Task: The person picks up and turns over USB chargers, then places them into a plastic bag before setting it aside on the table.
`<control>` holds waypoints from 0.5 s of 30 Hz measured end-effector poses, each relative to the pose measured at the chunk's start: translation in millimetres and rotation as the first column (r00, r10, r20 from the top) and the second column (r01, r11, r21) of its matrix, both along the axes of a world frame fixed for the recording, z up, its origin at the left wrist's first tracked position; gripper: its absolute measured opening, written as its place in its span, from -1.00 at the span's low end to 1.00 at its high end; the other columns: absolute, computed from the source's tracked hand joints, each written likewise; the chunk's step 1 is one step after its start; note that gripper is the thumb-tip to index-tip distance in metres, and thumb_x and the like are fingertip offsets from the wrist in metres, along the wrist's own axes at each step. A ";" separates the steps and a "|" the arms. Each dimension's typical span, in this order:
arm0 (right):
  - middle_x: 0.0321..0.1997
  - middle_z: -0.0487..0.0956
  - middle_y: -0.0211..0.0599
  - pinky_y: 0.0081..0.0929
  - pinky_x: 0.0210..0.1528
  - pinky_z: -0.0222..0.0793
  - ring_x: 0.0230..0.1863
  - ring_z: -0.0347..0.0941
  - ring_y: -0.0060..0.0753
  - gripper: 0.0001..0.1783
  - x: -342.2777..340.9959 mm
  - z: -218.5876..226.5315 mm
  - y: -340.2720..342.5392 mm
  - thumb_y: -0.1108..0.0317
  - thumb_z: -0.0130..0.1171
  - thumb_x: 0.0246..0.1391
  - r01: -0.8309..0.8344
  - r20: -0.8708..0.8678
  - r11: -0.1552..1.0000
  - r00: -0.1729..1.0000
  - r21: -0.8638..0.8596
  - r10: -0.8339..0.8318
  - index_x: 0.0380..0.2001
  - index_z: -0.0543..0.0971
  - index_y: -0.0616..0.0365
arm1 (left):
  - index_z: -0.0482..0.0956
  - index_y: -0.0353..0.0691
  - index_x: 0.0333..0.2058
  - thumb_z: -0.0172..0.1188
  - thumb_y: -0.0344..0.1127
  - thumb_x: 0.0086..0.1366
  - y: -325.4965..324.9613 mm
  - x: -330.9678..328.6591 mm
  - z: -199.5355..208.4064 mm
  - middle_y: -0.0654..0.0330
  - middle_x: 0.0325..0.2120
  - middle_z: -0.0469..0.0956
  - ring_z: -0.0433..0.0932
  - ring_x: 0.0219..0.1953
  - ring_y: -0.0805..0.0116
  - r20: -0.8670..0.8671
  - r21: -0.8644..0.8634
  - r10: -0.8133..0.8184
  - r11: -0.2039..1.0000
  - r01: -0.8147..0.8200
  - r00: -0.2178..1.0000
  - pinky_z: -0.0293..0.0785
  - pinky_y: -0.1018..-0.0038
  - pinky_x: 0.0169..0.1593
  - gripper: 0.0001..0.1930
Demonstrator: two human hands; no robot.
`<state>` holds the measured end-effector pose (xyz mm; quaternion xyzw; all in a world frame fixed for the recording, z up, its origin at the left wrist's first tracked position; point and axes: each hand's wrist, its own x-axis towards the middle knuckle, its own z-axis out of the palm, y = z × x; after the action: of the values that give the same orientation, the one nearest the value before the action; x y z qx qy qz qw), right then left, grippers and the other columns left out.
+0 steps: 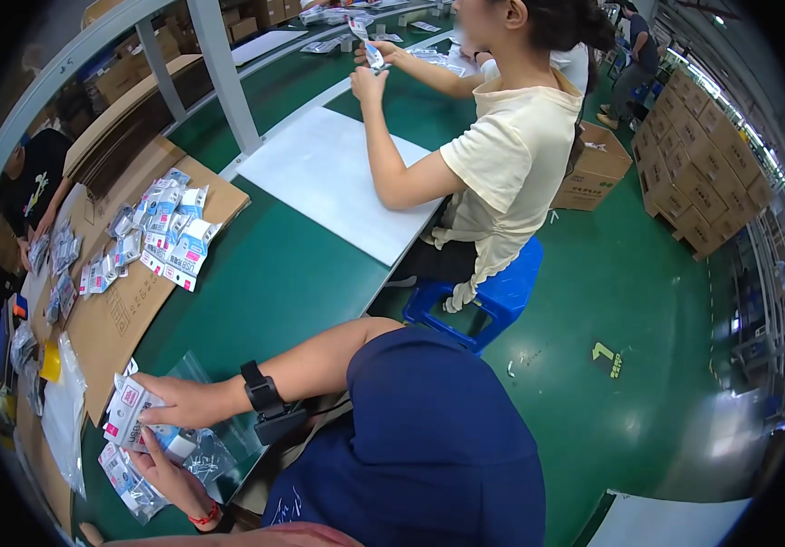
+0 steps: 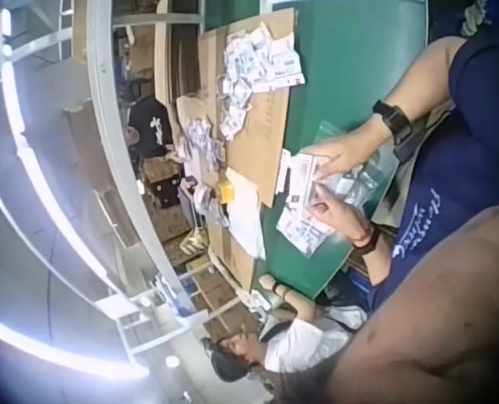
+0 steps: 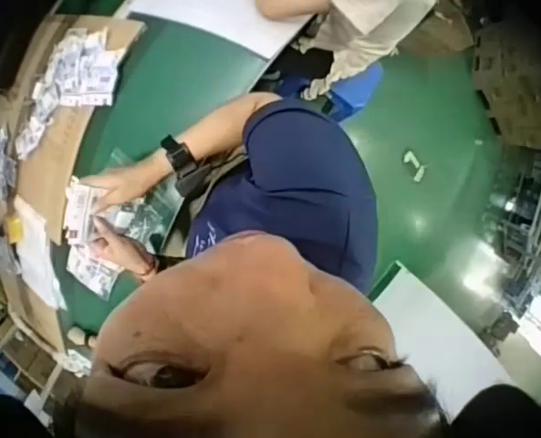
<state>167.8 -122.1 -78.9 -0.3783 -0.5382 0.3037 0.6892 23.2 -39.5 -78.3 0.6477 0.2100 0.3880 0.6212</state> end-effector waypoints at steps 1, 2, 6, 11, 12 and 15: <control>0.16 0.40 0.01 -0.33 0.15 0.28 0.16 0.38 -0.16 -0.36 -0.9 0.9 -1.7 0.21 -0.02 0.29 -0.003 0.000 1.000 1.000 -0.001 0.003 0.26 0.02 0.31 | 0.30 -0.35 0.12 0.00 -0.27 0.43 -2.3 0.1 1.3 0.09 0.01 0.46 0.44 0.02 0.41 -0.004 0.032 0.012 0.999 -0.012 1.000 0.29 0.47 0.14 -0.62; 0.15 0.40 0.03 -0.32 0.15 0.28 0.17 0.37 -0.13 -0.37 -3.0 3.7 -4.2 0.21 -0.03 0.28 0.034 0.002 0.999 0.999 -0.013 -0.034 0.25 0.03 0.31 | 0.30 -0.35 0.12 0.00 -0.28 0.43 -3.7 -2.0 1.7 0.09 0.01 0.46 0.43 0.02 0.42 -0.009 0.065 0.028 0.997 -0.027 1.000 0.27 0.47 0.14 -0.62; 0.14 0.40 0.08 -0.29 0.15 0.27 0.17 0.37 -0.05 -0.39 -9.3 8.8 -11.1 0.24 -0.03 0.27 0.107 0.015 0.993 0.994 -0.046 -0.106 0.24 0.05 0.32 | 0.31 -0.35 0.13 -0.01 -0.28 0.43 8.1 -5.7 -9.1 0.09 0.02 0.46 0.42 0.03 0.44 0.023 0.041 0.052 0.998 -0.052 0.998 0.27 0.48 0.13 -0.62; 0.14 0.38 0.12 -0.27 0.15 0.27 0.17 0.36 -0.01 -0.38 -14.9 1.8 -12.9 0.24 -0.01 0.26 0.125 -0.016 0.990 0.992 -0.071 -0.127 0.24 0.07 0.33 | 0.31 -0.36 0.12 -0.02 -0.28 0.44 0.7 -6.6 -13.3 0.09 0.03 0.45 0.41 0.04 0.44 0.031 0.028 0.086 0.996 -0.087 0.996 0.28 0.49 0.10 -0.63; 0.15 0.38 0.13 -0.26 0.15 0.26 0.17 0.35 0.00 -0.38 -14.1 0.9 -13.9 0.23 0.00 0.25 0.127 -0.029 0.989 0.991 -0.074 -0.129 0.24 0.07 0.33 | 0.32 -0.35 0.12 -0.02 -0.28 0.43 -0.3 -5.0 -15.1 0.10 0.01 0.46 0.42 0.01 0.44 0.035 0.020 0.078 0.997 -0.078 0.996 0.29 0.49 0.08 -0.63; 0.13 0.39 0.17 -0.23 0.17 0.24 0.17 0.34 0.04 -0.41 -6.9 -17.9 0.4 0.22 0.00 0.24 0.282 0.036 0.958 0.959 -0.055 -0.280 0.20 0.15 0.36 | 0.33 -0.33 0.12 -0.01 -0.28 0.43 -1.2 -1.9 -20.9 0.12 -0.04 0.48 0.43 -0.03 0.44 0.034 -0.002 0.086 0.996 -0.086 0.996 0.32 0.50 0.04 -0.63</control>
<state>160.9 -121.7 -96.8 -0.4752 -0.4794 0.2134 0.7063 21.2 -40.7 -99.2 0.6313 0.2271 0.4252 0.6075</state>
